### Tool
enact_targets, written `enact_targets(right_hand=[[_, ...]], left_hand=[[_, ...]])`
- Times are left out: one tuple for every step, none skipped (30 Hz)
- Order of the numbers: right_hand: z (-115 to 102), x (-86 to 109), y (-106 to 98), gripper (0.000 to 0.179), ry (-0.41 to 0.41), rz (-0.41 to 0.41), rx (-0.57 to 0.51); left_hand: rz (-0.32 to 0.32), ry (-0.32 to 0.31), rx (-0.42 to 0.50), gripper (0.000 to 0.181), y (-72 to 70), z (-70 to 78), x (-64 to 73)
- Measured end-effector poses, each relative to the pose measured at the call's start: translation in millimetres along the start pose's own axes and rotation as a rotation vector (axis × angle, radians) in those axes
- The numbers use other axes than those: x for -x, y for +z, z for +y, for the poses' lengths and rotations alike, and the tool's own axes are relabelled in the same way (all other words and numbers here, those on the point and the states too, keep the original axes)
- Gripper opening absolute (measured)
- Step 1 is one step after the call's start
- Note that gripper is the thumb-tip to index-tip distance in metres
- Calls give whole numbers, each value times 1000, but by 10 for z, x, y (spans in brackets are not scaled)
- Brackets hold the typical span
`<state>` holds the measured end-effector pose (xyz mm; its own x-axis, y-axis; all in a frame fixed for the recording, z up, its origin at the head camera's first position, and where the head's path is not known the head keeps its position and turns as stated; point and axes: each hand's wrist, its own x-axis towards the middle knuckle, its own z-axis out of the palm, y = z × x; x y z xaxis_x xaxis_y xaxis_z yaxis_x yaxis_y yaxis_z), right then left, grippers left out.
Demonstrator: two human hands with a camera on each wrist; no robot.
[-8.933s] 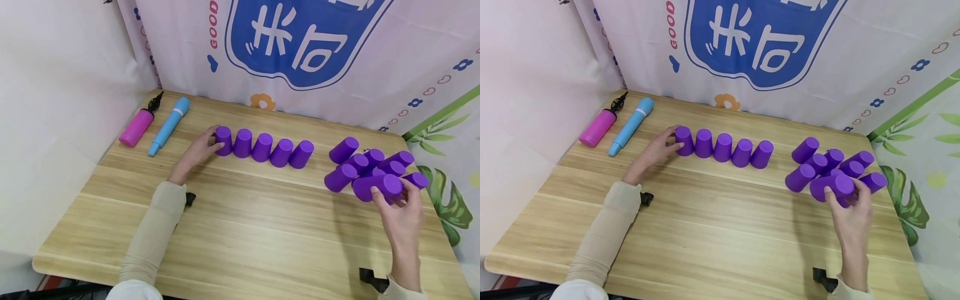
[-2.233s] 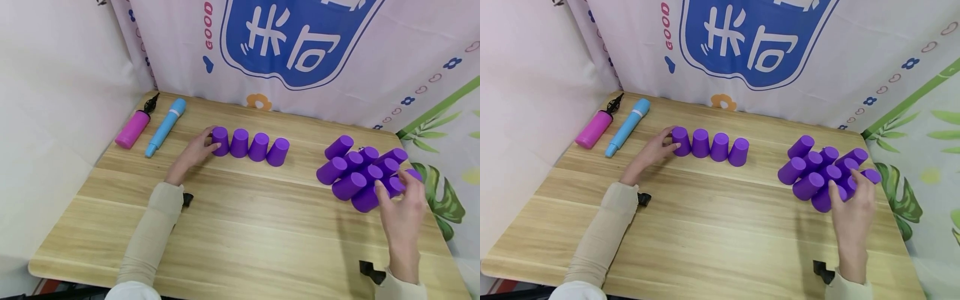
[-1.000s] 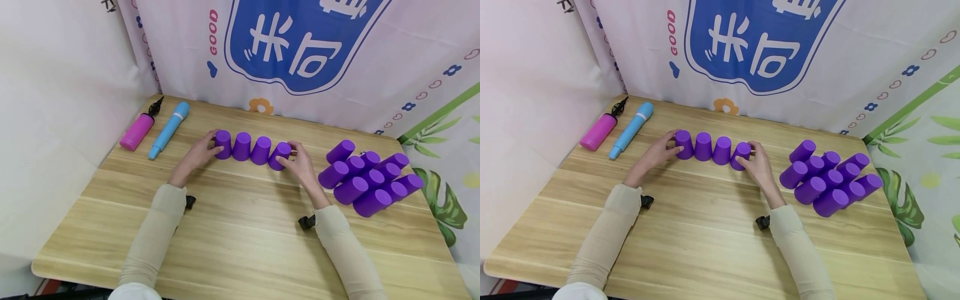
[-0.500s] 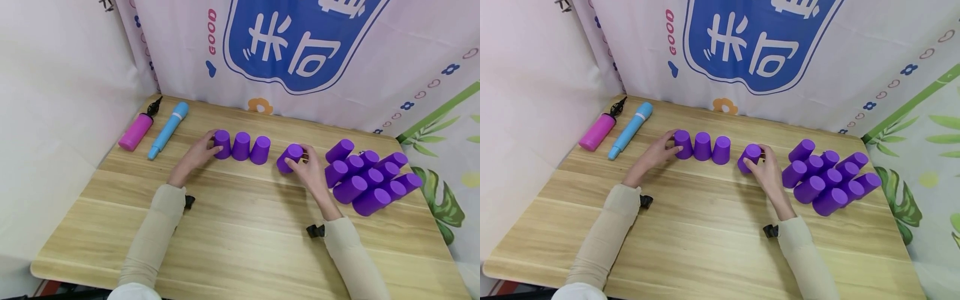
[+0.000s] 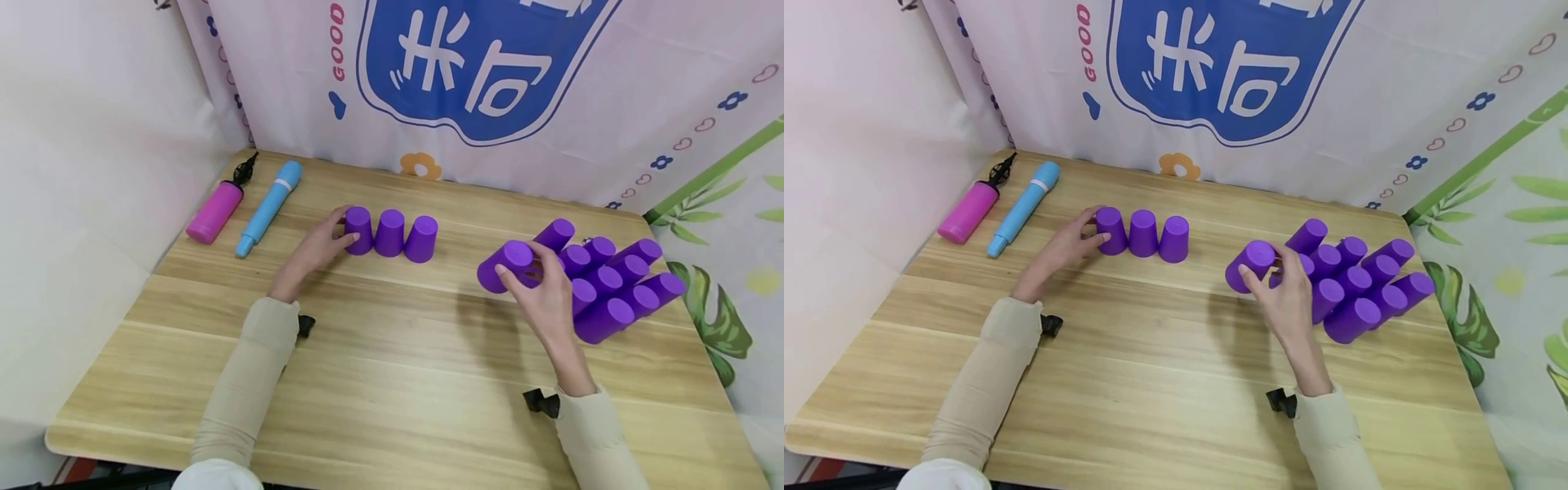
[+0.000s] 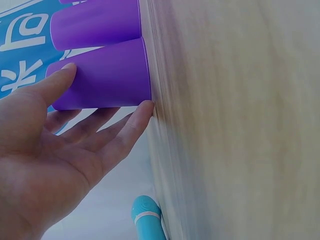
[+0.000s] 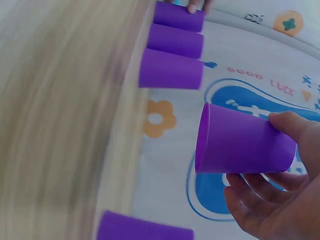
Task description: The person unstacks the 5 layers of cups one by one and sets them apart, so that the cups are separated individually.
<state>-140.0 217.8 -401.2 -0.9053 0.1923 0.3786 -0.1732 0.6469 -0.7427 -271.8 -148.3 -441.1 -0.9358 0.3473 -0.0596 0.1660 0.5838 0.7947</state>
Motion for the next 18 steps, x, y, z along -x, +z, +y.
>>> enact_targets(right_hand=[[2,17,-51,58,-2,18,1],[6,36,-103,58,-1,36,4],[8,59,-157,57,-3,54,8],[10,81,-212,57,-4,73,12],[14,104,-267,58,-3,91,15],[19,128,-322,58,-2,111,15],[24,150,-375,58,-2,131,16],[29,170,-427,59,1,149,15],[33,186,-478,59,5,165,14],[35,198,-529,59,10,180,10],[39,205,-580,60,17,196,9],[45,209,-631,59,22,214,11],[52,210,-680,59,28,230,8],[61,211,-730,59,35,247,8],[73,211,-781,58,43,265,9],[86,213,-831,58,53,284,7],[100,215,-881,58,66,308,14],[113,219,-930,57,76,331,27]], left_hand=[[2,-1,3,65,5,-4,-2],[1,0,4,66,10,-8,-5],[2,0,9,66,12,-13,-6],[4,-2,8,66,12,-12,-7],[2,-3,7,66,12,-9,-5],[-2,-2,6,66,11,-6,-3],[-2,-4,8,66,12,-6,-3],[-6,-1,7,66,12,-6,-2],[-5,-4,8,66,13,-6,0],[-3,-5,5,66,14,-6,-1],[-3,-5,6,66,14,-8,-2],[0,-5,8,65,15,-9,-5],[3,-6,9,65,16,-10,-7],[5,-4,10,65,16,-11,-10],[10,-5,11,64,17,-11,-14],[10,-3,11,64,17,-9,-17],[10,-2,11,64,17,-7,-18],[10,-1,10,64,18,-5,-21]])
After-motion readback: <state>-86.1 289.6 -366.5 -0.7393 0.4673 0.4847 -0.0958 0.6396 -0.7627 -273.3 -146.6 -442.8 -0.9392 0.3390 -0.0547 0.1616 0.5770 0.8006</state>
